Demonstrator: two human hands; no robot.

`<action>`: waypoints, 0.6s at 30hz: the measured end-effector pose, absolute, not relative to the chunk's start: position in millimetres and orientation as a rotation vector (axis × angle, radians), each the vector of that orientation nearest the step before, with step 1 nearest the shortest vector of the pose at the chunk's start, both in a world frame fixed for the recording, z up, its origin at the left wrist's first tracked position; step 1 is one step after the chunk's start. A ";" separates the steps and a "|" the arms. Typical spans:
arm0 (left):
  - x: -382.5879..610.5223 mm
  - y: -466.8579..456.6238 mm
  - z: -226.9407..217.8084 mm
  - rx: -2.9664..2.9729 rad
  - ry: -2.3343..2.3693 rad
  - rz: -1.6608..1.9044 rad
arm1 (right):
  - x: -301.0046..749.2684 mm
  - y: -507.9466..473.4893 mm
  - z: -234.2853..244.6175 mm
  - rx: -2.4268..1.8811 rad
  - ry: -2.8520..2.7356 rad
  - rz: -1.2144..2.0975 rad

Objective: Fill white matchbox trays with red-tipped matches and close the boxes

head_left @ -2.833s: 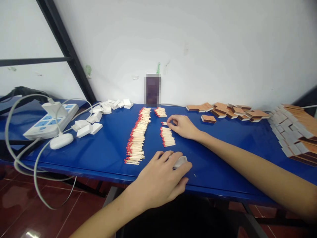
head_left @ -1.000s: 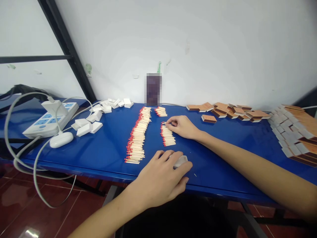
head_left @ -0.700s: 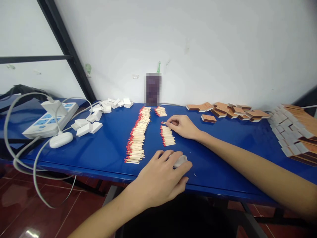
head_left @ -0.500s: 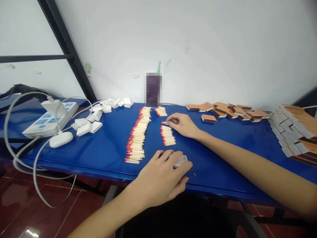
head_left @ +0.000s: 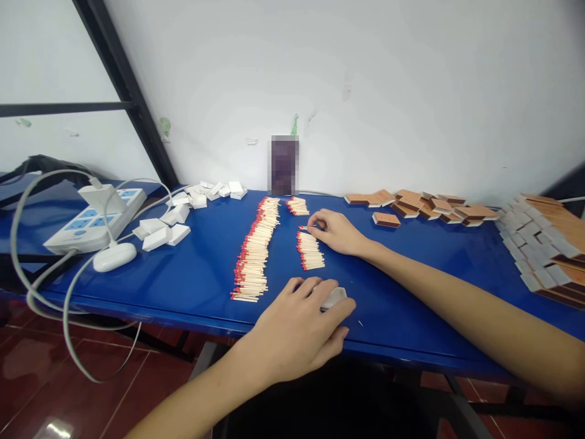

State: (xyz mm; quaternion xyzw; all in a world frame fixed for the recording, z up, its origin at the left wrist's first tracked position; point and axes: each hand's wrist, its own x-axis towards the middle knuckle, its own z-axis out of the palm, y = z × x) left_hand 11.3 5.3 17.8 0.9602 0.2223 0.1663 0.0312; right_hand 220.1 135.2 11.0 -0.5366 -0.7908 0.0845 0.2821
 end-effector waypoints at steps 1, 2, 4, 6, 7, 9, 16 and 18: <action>11.3 5.2 17.8 2.959 0.685 0.517 | 219.8 135.0 11.0 -1.443 -2.117 0.226; 11.3 5.1 17.7 2.959 0.686 0.522 | 219.6 134.8 11.1 -1.447 -2.115 0.225; 11.2 5.2 17.4 2.958 0.686 0.532 | 219.2 134.2 11.1 -1.449 -2.104 0.223; 11.1 5.3 17.0 2.961 0.684 0.534 | 219.0 133.9 11.1 -1.449 -2.089 0.230; 11.1 5.3 16.8 2.962 0.683 0.536 | 218.9 133.9 11.1 -1.449 -2.080 0.234; 10.9 5.3 16.5 2.964 0.683 0.537 | 218.6 134.0 11.3 -1.453 -2.069 0.244; 11.4 4.5 16.5 2.956 0.684 0.504 | 216.9 133.8 12.0 -1.500 -2.067 0.265; 11.4 4.7 16.4 2.954 0.683 0.497 | 217.3 133.4 12.0 -1.504 -2.073 0.269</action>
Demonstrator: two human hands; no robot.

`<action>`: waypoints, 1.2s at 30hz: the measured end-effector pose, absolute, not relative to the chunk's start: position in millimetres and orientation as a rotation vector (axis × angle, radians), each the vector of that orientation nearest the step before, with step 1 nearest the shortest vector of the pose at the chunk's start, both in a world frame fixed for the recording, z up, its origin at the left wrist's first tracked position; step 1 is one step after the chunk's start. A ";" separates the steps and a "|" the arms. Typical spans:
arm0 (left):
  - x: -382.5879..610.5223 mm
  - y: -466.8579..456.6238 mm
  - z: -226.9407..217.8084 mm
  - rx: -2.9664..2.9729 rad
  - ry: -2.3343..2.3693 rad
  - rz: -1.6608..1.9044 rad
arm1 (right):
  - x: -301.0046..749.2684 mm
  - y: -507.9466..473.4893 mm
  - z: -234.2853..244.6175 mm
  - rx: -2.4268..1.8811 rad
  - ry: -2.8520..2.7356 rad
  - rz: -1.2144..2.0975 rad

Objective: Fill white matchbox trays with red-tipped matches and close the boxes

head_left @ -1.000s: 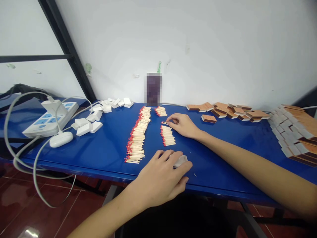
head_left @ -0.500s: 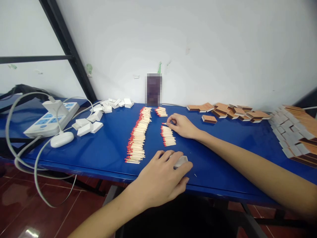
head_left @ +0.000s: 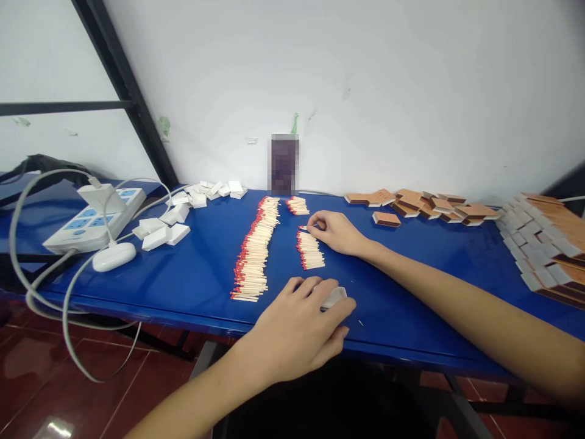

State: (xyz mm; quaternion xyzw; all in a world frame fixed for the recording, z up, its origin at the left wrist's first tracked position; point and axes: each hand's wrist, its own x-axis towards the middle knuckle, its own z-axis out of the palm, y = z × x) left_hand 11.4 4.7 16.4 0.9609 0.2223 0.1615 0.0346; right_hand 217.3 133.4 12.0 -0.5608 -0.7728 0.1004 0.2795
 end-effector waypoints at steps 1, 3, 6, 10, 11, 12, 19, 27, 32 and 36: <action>11.4 4.8 16.4 2.953 0.684 0.498 | 217.6 133.3 11.9 -1.501 -2.076 0.267; 11.2 4.9 16.5 2.952 0.684 0.504 | 218.4 133.2 11.6 -1.489 -2.078 0.253; 10.9 4.8 16.9 2.957 0.685 0.500 | 219.1 133.3 11.2 -1.461 -2.080 0.232; 11.2 4.9 17.4 2.958 0.685 0.501 | 219.0 133.5 11.2 -1.442 -2.080 0.224; 11.4 5.0 17.4 2.958 0.684 0.503 | 219.0 133.6 11.2 -1.443 -2.076 0.220; 11.5 5.1 17.4 2.959 0.682 0.502 | 219.0 133.7 11.3 -1.442 -2.074 0.217; 12.3 5.0 17.9 2.962 0.692 0.451 | 220.8 135.2 10.6 -1.397 -2.079 0.185; 11.9 4.9 18.4 2.958 0.700 0.434 | 223.7 135.0 7.5 -1.326 -2.108 0.166; 10.9 4.4 18.9 2.957 0.693 0.435 | 223.5 133.7 8.6 -1.323 -2.109 0.213; 11.8 5.8 18.5 2.947 0.699 0.448 | 222.5 133.7 9.7 -1.359 -2.092 0.233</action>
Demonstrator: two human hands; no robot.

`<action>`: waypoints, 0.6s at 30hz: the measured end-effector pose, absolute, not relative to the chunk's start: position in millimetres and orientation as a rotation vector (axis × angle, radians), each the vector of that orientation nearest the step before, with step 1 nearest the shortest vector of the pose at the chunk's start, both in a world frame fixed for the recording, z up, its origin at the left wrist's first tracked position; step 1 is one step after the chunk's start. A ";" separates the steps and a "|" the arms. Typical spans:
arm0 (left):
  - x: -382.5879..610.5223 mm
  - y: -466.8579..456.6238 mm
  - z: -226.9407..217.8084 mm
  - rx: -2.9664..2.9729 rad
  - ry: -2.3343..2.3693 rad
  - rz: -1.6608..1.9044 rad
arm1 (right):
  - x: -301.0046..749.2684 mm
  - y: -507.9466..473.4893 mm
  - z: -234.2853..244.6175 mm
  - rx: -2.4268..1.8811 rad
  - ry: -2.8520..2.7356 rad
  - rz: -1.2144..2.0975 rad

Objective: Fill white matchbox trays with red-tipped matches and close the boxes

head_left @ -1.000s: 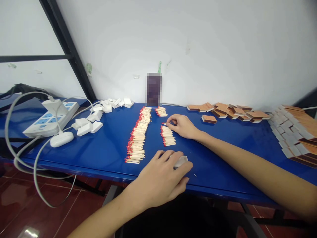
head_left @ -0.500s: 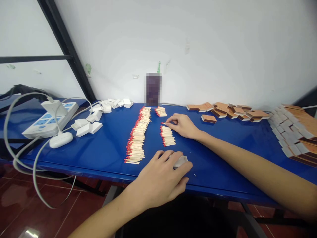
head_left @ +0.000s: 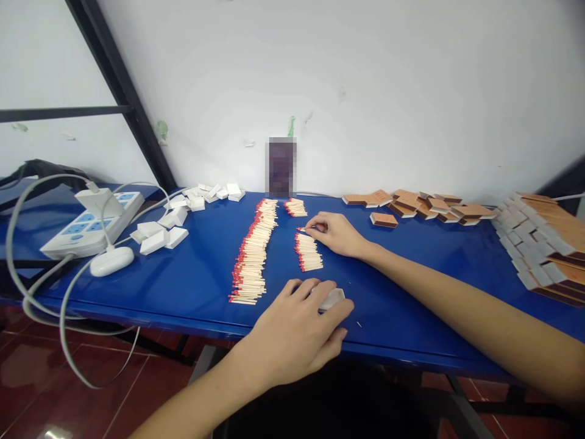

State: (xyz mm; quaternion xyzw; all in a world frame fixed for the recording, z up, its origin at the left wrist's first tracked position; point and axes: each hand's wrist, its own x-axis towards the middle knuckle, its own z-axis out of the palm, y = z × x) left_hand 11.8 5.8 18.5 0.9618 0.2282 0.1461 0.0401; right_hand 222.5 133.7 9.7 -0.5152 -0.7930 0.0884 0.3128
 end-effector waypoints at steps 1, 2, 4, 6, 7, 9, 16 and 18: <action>12.2 6.3 18.2 2.946 0.696 0.448 | 222.3 133.8 9.8 -1.367 -2.087 0.238; 12.6 6.7 18.0 2.947 0.693 0.449 | 222.2 133.9 10.0 -1.374 -2.082 0.245; 13.0 7.1 17.6 2.950 0.690 0.450 | 221.9 134.0 10.5 -1.390 -2.068 0.270; 12.7 6.8 17.6 2.952 0.687 0.449 | 221.6 133.7 11.4 -1.411 -2.054 0.306; 12.4 6.5 17.6 2.953 0.687 0.448 | 221.5 133.5 11.9 -1.422 -2.049 0.326; 11.6 5.8 17.9 2.951 0.684 0.446 | 221.2 132.9 12.6 -1.435 -2.044 0.366; 11.2 4.9 17.8 2.956 0.689 0.451 | 222.8 133.3 11.6 -1.424 -2.012 0.472; 11.3 5.2 17.3 2.958 0.687 0.457 | 223.4 134.7 11.4 -1.453 -1.973 0.431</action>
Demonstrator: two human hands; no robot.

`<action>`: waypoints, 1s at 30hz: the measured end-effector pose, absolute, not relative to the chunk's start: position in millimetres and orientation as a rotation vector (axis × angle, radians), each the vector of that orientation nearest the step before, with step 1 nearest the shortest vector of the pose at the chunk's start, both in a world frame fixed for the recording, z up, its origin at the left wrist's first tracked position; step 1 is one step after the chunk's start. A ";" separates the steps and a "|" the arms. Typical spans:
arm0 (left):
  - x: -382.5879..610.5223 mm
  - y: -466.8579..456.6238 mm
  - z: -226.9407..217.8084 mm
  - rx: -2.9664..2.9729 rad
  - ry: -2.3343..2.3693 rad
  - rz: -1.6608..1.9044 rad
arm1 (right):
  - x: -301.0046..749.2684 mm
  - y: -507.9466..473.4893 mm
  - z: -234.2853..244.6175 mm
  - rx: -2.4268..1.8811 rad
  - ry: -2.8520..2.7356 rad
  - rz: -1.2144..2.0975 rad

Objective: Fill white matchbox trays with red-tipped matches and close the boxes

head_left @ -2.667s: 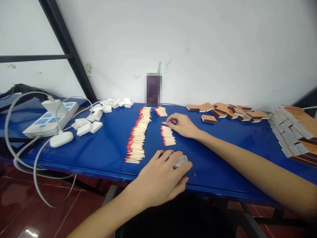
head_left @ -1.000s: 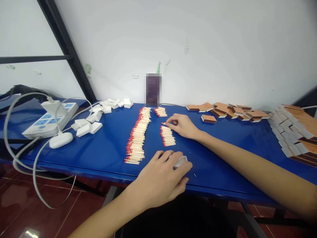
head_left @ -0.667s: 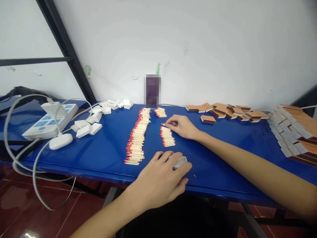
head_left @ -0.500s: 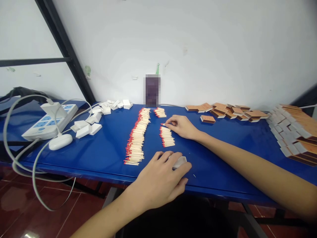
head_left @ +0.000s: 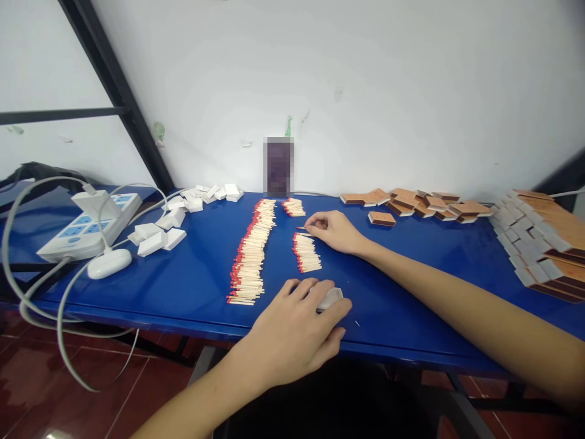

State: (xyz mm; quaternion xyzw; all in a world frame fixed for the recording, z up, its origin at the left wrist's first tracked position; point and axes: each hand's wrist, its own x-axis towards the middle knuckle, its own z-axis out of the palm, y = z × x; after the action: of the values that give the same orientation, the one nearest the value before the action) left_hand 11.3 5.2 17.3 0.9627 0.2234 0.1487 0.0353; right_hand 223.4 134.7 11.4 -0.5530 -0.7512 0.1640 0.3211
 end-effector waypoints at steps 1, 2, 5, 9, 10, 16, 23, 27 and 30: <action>11.3 5.4 17.1 2.960 0.685 0.461 | 223.5 135.5 11.6 -1.472 -1.960 0.403; 11.3 5.7 16.9 2.961 0.684 0.464 | 223.5 136.4 12.0 -1.491 -1.955 0.380; 11.4 6.2 16.6 2.964 0.689 0.481 | 222.8 138.5 13.9 -1.523 -1.991 0.369; 11.6 6.0 17.4 2.963 0.687 0.494 | 220.9 139.3 15.8 -1.533 -2.052 0.353; 11.7 5.9 17.8 2.965 0.684 0.488 | 220.5 139.4 15.7 -1.532 -2.061 0.340; 11.8 5.6 20.6 2.969 0.692 0.468 | 218.4 141.3 12.4 -1.559 -2.027 0.301; 11.3 5.0 20.1 2.974 0.687 0.441 | 217.9 140.1 14.5 -1.564 -2.023 0.313; 12.1 5.2 19.7 2.982 0.670 0.462 | 217.9 142.3 14.0 -1.572 -1.996 0.332; 12.5 5.2 20.3 2.980 0.672 0.490 | 216.6 144.1 13.0 -1.582 -1.941 0.302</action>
State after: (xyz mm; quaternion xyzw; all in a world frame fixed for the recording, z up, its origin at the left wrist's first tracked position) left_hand 12.5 5.2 20.3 0.9629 0.2170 0.1584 0.0237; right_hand 216.6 144.1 13.0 -0.5973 -0.7329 0.1140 0.3050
